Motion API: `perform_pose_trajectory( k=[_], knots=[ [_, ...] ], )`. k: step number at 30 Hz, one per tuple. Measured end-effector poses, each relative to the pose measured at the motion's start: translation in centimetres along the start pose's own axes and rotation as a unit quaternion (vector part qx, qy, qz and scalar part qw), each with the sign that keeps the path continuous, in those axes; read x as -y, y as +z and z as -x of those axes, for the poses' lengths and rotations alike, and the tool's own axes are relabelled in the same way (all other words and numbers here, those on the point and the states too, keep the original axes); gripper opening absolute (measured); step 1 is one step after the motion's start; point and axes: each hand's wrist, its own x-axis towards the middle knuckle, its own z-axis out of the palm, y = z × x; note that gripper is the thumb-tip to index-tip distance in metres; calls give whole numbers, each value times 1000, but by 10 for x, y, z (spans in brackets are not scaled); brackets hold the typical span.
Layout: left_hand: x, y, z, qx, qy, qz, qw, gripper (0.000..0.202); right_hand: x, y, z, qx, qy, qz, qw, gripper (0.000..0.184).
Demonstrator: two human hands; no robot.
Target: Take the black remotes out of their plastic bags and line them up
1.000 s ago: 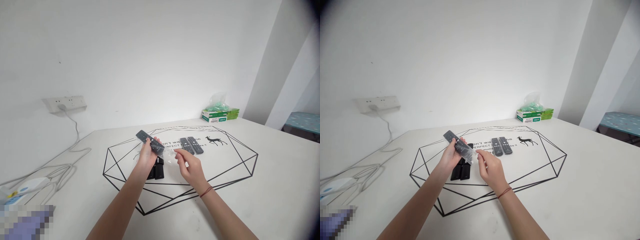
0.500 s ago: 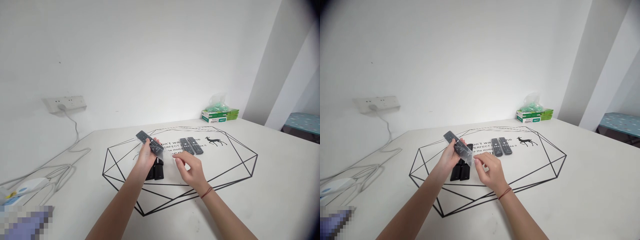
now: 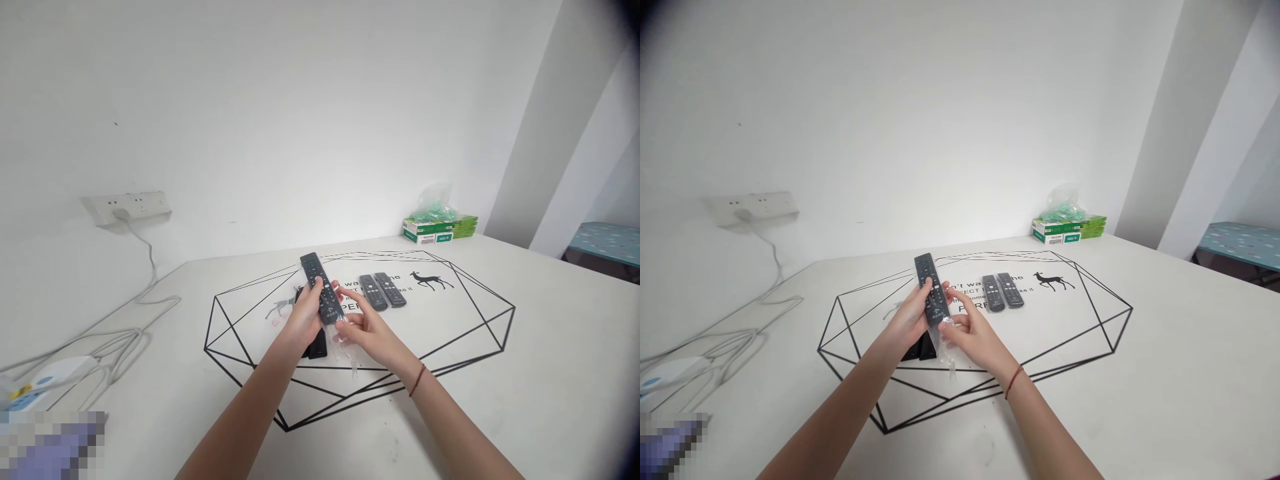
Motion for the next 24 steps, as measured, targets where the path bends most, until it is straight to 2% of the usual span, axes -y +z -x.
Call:
perform_pose_trajectory(
  k=[3, 8, 11, 14, 16, 18, 21, 24],
  knots=[
    [0, 1, 3, 27, -2, -23, 999, 37, -3, 1, -2, 5, -14, -20, 1000, 53],
    [-1, -5, 7, 127, -4, -91, 988, 44, -9, 0, -7, -43, -57, -31, 997, 46],
    [-5, -9, 9, 157, -26, -148, 976, 46, -9, -2, -7, -76, -95, -10, 992, 44],
    [-14, -10, 13, 188, -33, -225, 955, 46, -7, -4, -6, -117, -126, 31, 985, 42],
    [-20, -8, 17, 234, -4, -267, 935, 49, -6, -5, -5, -136, -134, 47, 980, 40],
    [-26, -8, 20, 265, 33, -297, 917, 64, -5, -6, -5, -144, -140, 57, 978, 39],
    [-33, -9, 23, 251, 81, -338, 903, 94, -1, -7, -3, -143, -141, 70, 977, 38],
    [-38, -10, 27, 231, 118, -393, 882, 97, 4, -9, -1, -120, -139, 96, 978, 37]
  ],
)
